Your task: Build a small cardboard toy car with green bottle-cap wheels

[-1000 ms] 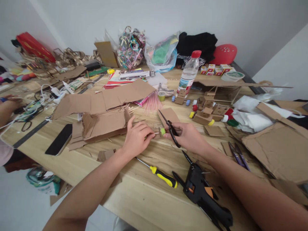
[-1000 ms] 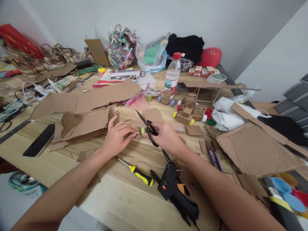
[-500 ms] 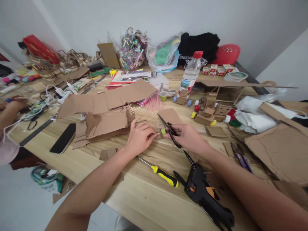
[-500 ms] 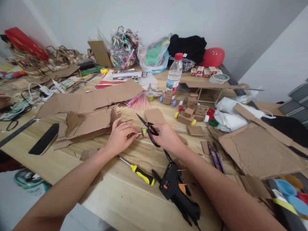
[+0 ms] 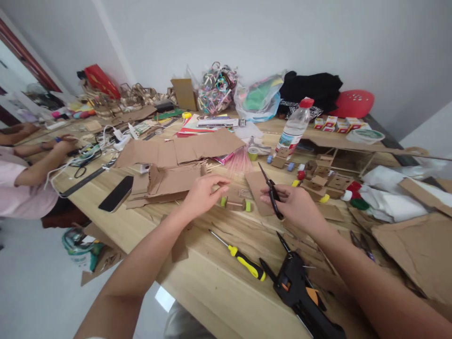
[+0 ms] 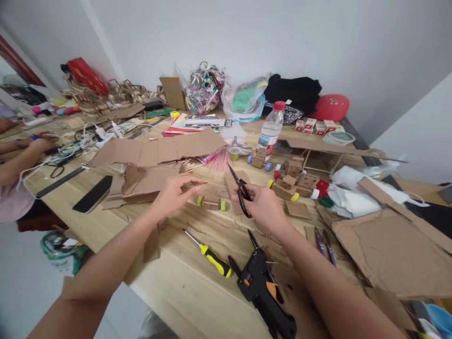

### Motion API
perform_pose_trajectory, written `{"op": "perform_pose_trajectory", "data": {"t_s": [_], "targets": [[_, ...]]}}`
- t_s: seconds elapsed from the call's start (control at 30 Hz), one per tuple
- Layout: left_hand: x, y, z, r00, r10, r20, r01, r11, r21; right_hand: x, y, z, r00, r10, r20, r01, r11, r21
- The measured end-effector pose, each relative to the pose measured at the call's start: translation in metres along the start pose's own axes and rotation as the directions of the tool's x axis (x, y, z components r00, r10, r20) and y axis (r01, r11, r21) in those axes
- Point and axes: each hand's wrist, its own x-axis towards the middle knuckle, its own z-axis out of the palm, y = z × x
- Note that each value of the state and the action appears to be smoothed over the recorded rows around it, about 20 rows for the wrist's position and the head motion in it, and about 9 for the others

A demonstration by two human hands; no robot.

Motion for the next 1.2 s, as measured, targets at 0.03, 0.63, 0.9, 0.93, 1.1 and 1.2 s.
{"op": "perform_pose_trajectory", "data": {"t_s": [0.03,0.63,0.9,0.93,1.1,1.2], "targets": [[-0.001,-0.001,-0.001,1.000,-0.008,0.027,0.009,1.000,-0.029,-0.001,-0.002,0.001,1.000,-0.013,0.012,0.013,1.000,-0.014],[-0.019,-0.025,0.039,0.987,-0.100,0.129,0.105,0.994,-0.033,0.013,-0.027,0.031,0.973,-0.148,0.176,0.196,0.934,-0.298],[-0.020,-0.026,0.037,0.987,-0.104,0.123,0.108,0.994,-0.021,0.015,-0.026,0.033,0.971,-0.137,0.197,0.199,0.917,-0.346],[-0.020,-0.025,0.037,0.987,-0.106,0.123,0.109,0.994,-0.019,0.015,-0.026,0.033,0.971,-0.138,0.198,0.201,0.915,-0.349],[-0.021,-0.023,0.039,0.987,-0.102,0.120,0.104,0.994,-0.013,0.014,-0.032,0.035,0.971,-0.142,0.194,0.204,0.915,-0.348],[-0.022,-0.022,0.037,0.991,-0.085,0.107,0.087,0.996,-0.013,0.011,-0.036,0.032,0.976,-0.135,0.170,0.186,0.923,-0.336]]}}
